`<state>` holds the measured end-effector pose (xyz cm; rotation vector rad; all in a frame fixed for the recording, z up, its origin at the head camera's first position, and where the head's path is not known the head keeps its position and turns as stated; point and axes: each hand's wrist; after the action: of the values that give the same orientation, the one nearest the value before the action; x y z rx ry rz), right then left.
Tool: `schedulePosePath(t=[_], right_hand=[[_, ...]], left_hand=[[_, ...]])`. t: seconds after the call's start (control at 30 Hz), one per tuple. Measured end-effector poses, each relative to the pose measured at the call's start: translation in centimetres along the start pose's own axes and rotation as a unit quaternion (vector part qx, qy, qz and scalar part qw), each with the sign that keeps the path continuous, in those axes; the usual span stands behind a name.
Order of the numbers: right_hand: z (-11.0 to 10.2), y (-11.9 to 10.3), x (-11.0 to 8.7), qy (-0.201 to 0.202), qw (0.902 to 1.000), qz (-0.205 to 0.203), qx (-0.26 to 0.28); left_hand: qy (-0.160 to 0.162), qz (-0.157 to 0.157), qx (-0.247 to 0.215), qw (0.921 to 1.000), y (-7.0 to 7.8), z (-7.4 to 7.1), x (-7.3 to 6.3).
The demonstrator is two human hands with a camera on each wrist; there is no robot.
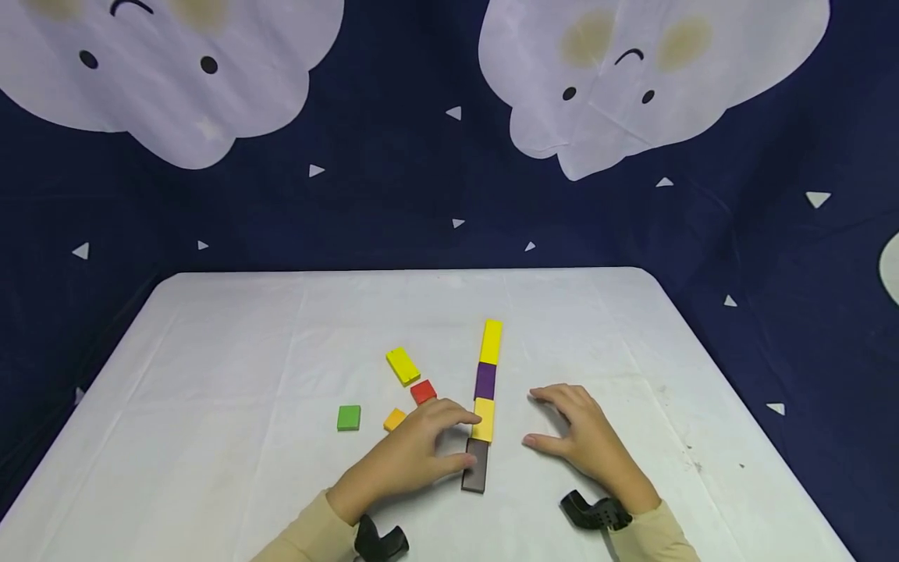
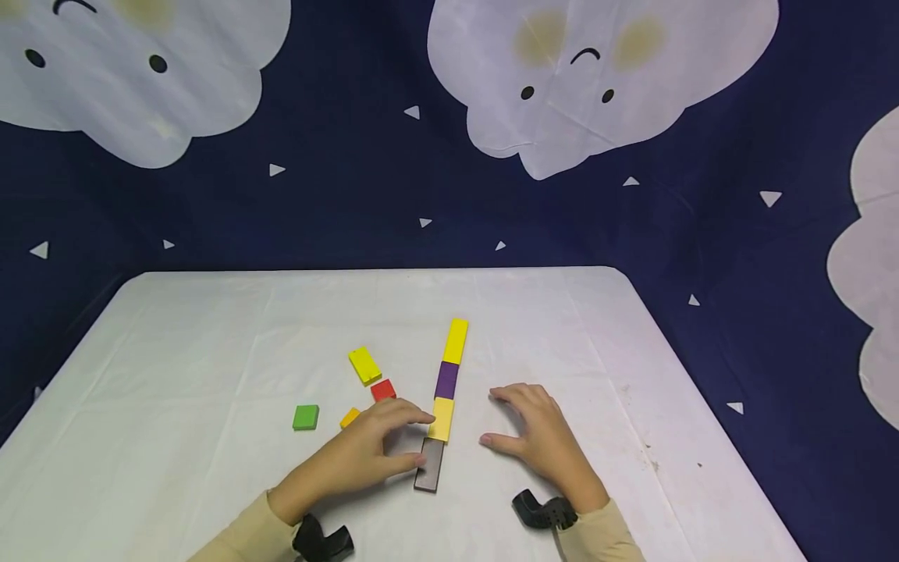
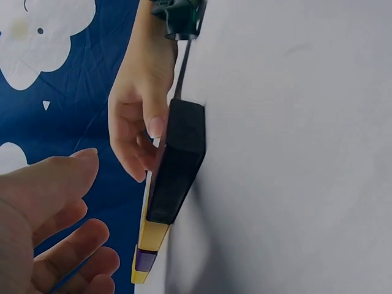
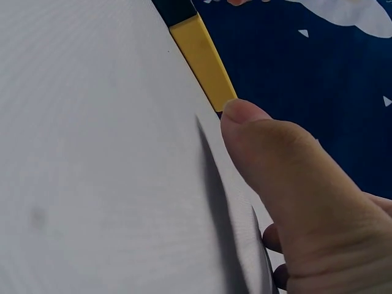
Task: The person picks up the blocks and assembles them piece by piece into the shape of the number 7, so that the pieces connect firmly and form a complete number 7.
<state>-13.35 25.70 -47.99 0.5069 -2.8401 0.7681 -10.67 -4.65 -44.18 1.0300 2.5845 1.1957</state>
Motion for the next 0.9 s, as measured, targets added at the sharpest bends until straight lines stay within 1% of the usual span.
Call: schedulePosePath(t=[0.17,0.37,0.57,0.73,0.9], right_hand=[[-0.1,0.0,0.0,0.001,1.0,0.001,0.001],[0.0,0.0,0.1,0.004,1.0,0.001,0.003],[0.1,-0.3,0.1,0.003,1.0,-0.004,0.006],[0.2,-0.5,0.1,0.0,1.0,-0.001,0.007],[0.4,-1.0,0.0,-0.004,0.9999,-0.003,0.01]], left_hand=[[0.017,0.007,0.003,0.9998,0.0,0.5,-0.3],[0.016,0.013,0.014,0.9997,0.1,1.2,-0.9],[0.028,0.027,0.019,0.9991,0.2,1.3,-1.5],[0.045,0.02,0.023,0.9985,-0.1,1.2,-2.2],[0.064,0.021,0.031,0.9973,-0.6,1.1,-2.6]])
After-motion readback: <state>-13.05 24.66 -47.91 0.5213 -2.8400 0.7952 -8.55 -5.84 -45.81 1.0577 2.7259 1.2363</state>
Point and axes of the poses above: each hand's wrist, its own x-axis towards the middle knuckle, its own z-axis out of the palm, y = z × x, and after that the axes turned 6 degrees about z, right-handed
